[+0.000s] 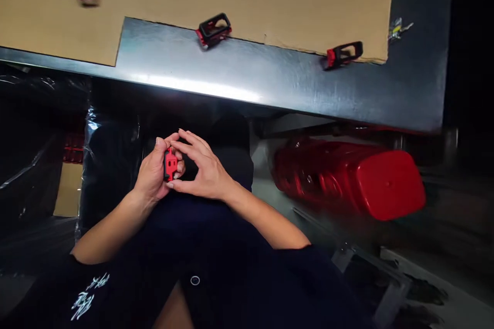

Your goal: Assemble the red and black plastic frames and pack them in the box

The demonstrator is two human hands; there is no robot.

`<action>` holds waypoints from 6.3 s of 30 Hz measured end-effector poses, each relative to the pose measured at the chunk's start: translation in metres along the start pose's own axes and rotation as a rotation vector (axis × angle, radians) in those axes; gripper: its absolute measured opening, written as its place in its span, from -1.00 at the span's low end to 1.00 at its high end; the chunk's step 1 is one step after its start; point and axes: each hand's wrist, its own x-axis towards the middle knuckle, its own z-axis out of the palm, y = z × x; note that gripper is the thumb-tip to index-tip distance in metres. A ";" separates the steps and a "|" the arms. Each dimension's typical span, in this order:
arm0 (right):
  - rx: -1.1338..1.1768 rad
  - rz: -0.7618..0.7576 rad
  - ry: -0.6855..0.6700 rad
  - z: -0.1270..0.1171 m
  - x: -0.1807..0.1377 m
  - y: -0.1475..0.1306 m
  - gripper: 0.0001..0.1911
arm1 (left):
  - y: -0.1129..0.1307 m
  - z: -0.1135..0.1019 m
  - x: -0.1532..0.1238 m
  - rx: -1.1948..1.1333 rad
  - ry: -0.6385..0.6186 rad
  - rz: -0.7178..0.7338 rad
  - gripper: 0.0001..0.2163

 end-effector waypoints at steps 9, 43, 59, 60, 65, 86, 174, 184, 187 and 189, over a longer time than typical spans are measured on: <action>0.104 -0.010 0.049 0.003 -0.011 -0.002 -0.21 | -0.008 -0.028 0.003 0.081 -0.045 0.075 -0.63; 0.835 0.612 -0.040 -0.020 -0.023 0.004 -0.60 | 0.000 -0.052 -0.036 0.857 -0.264 0.330 -0.51; 0.861 0.514 -0.125 -0.015 -0.020 -0.008 -0.78 | 0.017 -0.057 -0.027 1.133 -0.314 0.693 -0.52; 0.843 0.488 -0.122 -0.014 -0.019 -0.008 -0.79 | 0.017 -0.057 -0.027 1.115 -0.297 0.689 -0.48; 0.625 0.347 -0.092 -0.012 -0.019 -0.006 -0.78 | 0.012 -0.052 -0.031 1.057 -0.241 0.665 -0.35; 0.326 -0.019 0.005 -0.003 -0.021 0.003 -0.91 | 0.000 -0.045 -0.030 0.951 -0.265 0.694 -0.26; 0.576 0.511 -0.097 -0.019 -0.019 -0.014 -0.75 | -0.030 -0.059 -0.023 0.889 -0.242 0.997 -0.07; 0.718 0.581 -0.080 -0.012 -0.017 -0.010 -0.74 | -0.027 -0.057 -0.019 0.841 -0.295 0.940 -0.15; 0.733 0.594 -0.071 -0.010 -0.016 -0.009 -0.70 | -0.030 -0.055 -0.018 0.791 -0.294 0.921 -0.19; 0.744 0.589 -0.075 -0.009 -0.015 -0.008 -0.69 | -0.031 -0.053 -0.020 0.800 -0.284 0.907 -0.21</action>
